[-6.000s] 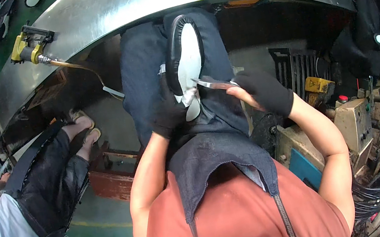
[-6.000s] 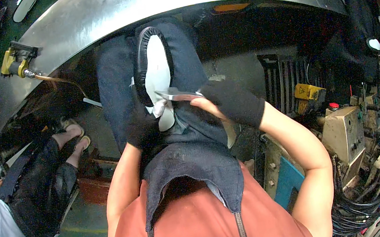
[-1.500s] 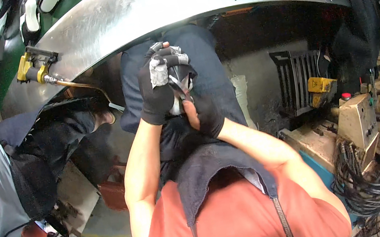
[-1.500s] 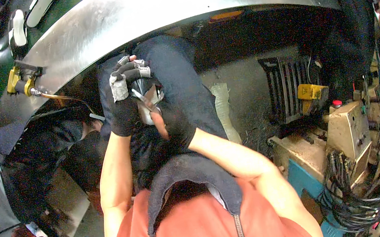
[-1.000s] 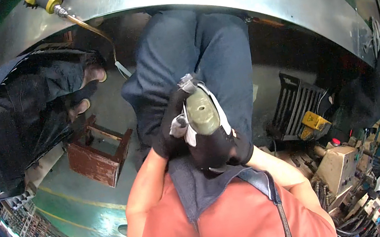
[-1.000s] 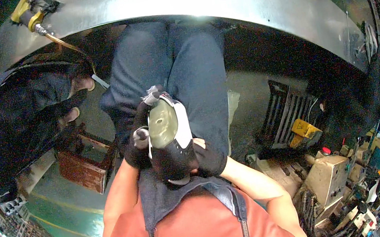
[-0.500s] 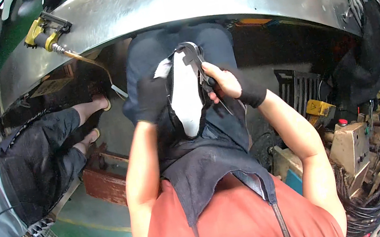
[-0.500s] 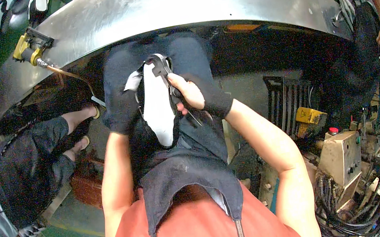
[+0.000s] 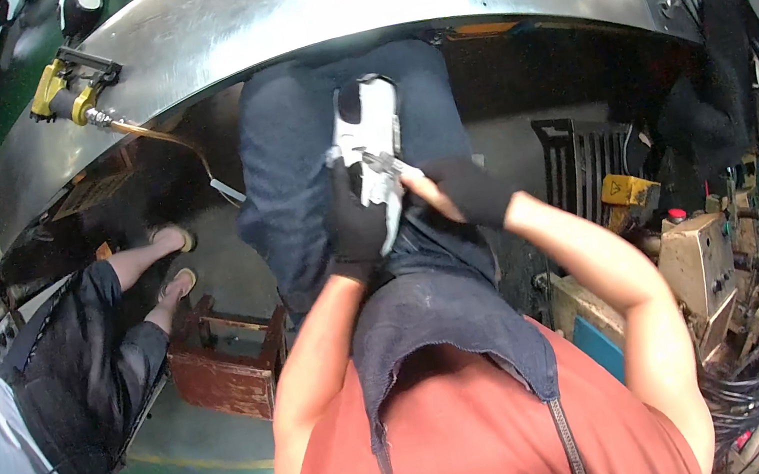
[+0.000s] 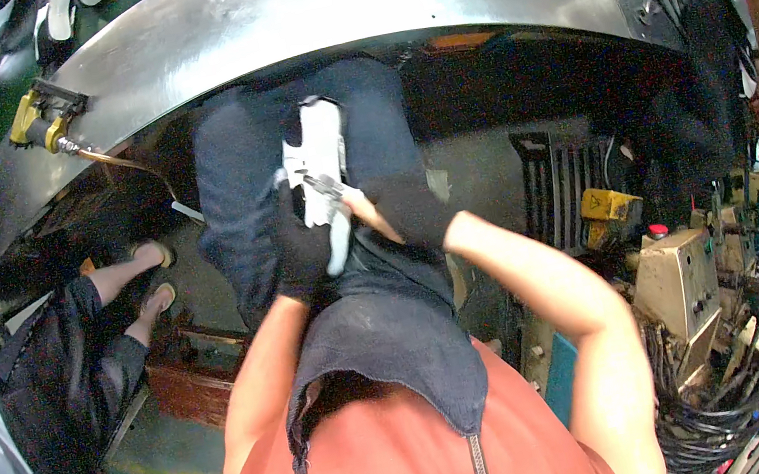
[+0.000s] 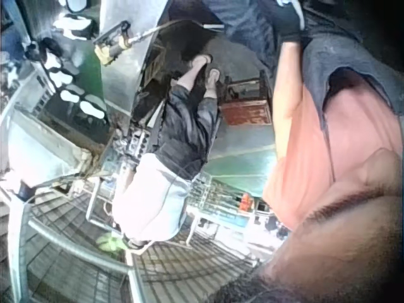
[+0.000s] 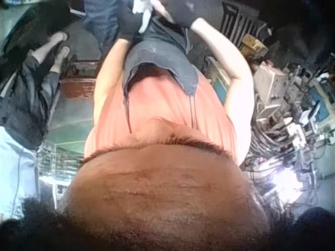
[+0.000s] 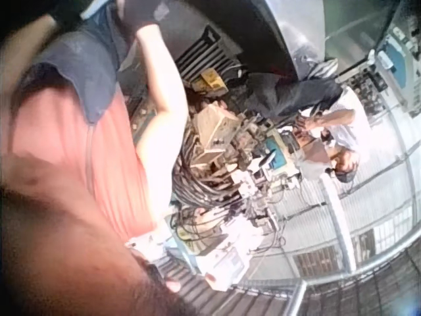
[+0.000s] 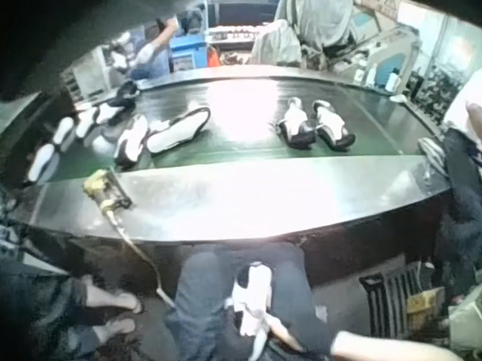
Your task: The person uses a pair of pliers to trim excess material from the edges of white shoe soles. They pick up a sole from a conveyor belt, hold it against their lap, and carefully scrape or cut the perimeter before placing it back on the belt. The process is repeated for multiple soles throughout the video.
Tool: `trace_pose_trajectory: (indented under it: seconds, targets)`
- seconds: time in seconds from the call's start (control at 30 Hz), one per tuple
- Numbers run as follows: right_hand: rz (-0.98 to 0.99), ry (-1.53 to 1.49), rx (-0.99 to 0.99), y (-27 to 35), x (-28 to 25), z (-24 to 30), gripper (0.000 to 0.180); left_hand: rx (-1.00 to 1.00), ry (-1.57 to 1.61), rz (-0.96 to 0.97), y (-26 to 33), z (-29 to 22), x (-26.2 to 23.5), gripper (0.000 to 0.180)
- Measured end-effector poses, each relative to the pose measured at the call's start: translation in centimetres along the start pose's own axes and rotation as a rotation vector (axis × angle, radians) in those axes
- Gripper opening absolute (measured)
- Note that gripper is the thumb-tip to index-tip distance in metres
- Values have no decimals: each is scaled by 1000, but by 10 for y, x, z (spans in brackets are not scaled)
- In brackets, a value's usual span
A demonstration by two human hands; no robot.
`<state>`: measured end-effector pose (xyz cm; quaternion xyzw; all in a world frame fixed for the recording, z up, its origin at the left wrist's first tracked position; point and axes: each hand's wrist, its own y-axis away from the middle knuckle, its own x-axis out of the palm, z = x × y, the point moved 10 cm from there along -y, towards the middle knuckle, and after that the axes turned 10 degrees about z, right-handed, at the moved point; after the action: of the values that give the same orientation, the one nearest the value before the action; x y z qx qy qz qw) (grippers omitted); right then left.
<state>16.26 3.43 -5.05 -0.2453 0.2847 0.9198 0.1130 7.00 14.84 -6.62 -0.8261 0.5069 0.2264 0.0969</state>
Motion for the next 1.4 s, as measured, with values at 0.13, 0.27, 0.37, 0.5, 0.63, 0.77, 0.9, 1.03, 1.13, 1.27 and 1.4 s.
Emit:
trace_pose_trajectory:
  seconds: [0.13,0.27,0.37,0.5,0.63,0.77,0.9,1.03,1.13,1.27,1.4]
  targets:
    - [-172,-131,13,-4,17,-4,37,40,-83,116,-13,-7,-16,68]
    - [-54,-59,0,6,28,16,41,-492,763,312,-17,9,-3,48]
    - [230,-314,145,25,26,13,52,-429,33,357,-23,35,-4,48]
    - [405,-380,278,37,-18,3,55,-78,-279,163,-40,-28,-11,73]
    - [191,202,-31,22,-92,109,47,-168,-117,226,-52,15,-15,76]
    - [-39,-20,-329,21,-53,98,37,-99,284,377,-33,5,-2,89]
    - [328,-92,50,30,16,16,46,-130,484,333,52,44,9,82]
    - [340,-208,189,49,35,-10,45,-564,1428,404,69,47,20,52]
    - [407,-340,314,54,32,-17,46,-298,374,453,61,72,21,42]
    - [460,-72,270,50,-2,-6,50,-311,429,261,40,42,23,58]
    - [448,208,-11,33,-35,88,33,-222,321,326,29,15,17,55]
